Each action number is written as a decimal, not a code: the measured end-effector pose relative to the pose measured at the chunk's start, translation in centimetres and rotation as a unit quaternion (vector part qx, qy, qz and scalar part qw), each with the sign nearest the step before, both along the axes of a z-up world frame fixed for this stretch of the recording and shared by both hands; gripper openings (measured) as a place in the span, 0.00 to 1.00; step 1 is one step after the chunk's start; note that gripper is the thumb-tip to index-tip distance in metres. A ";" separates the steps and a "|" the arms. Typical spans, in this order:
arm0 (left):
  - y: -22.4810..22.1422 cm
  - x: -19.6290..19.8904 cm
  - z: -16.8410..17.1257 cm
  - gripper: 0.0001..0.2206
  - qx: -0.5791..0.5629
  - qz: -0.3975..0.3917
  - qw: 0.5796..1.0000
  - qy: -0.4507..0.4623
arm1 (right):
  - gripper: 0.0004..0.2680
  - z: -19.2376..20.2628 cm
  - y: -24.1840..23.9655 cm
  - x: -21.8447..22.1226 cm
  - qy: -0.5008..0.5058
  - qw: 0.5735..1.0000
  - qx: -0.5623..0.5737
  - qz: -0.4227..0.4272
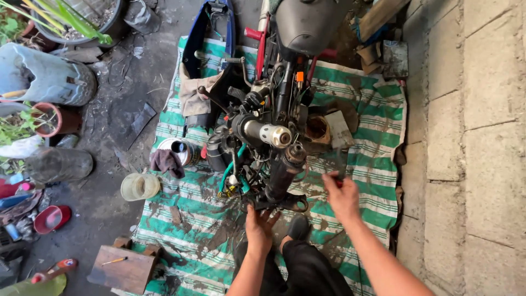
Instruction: Dismantling and adjusting the front fork assembly of a motorcycle using hands and a wrench.
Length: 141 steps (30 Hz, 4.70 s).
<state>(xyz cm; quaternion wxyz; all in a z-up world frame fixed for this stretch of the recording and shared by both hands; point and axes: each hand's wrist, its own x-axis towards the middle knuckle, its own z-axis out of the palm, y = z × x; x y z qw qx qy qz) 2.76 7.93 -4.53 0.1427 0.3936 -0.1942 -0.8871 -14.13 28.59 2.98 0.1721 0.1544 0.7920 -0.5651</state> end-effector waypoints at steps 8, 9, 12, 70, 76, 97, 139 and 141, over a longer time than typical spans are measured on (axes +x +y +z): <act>2.0 -5.0 1.2 0.28 0.082 0.086 0.991 -0.057 | 0.19 11.9 -3.6 -6.7 0.161 0.969 0.043 0.180; 2.0 -5.4 1.7 0.24 0.078 0.077 0.992 -0.055 | 0.20 12.4 -4.5 -7.2 0.167 0.967 0.031 0.191; 2.3 -5.6 4.8 0.20 0.088 0.066 0.992 -0.062 | 0.21 13.2 -5.7 -7.7 0.170 0.961 0.023 0.218; 6.6 -11.2 2.1 0.14 0.032 0.336 0.934 -0.115 | 0.18 13.5 -6.1 -14.9 0.059 0.897 -0.093 0.428; 6.1 -9.6 -2.4 0.15 0.040 0.310 0.940 -0.139 | 0.22 10.2 -3.7 -19.4 0.059 0.889 -0.165 0.424; 6.1 -9.4 0.3 0.17 0.067 0.297 0.938 -0.167 | 0.12 1.5 -11.1 -49.4 0.562 0.700 0.218 0.384; 5.2 -11.3 -1.4 0.13 0.026 0.290 0.945 -0.153 | 0.15 21.9 -9.6 -17.6 0.142 0.624 0.188 0.745; 5.2 -11.2 -1.3 0.14 0.026 0.289 0.945 -0.153 | 0.17 22.1 -10.4 -18.1 0.179 0.596 0.179 0.762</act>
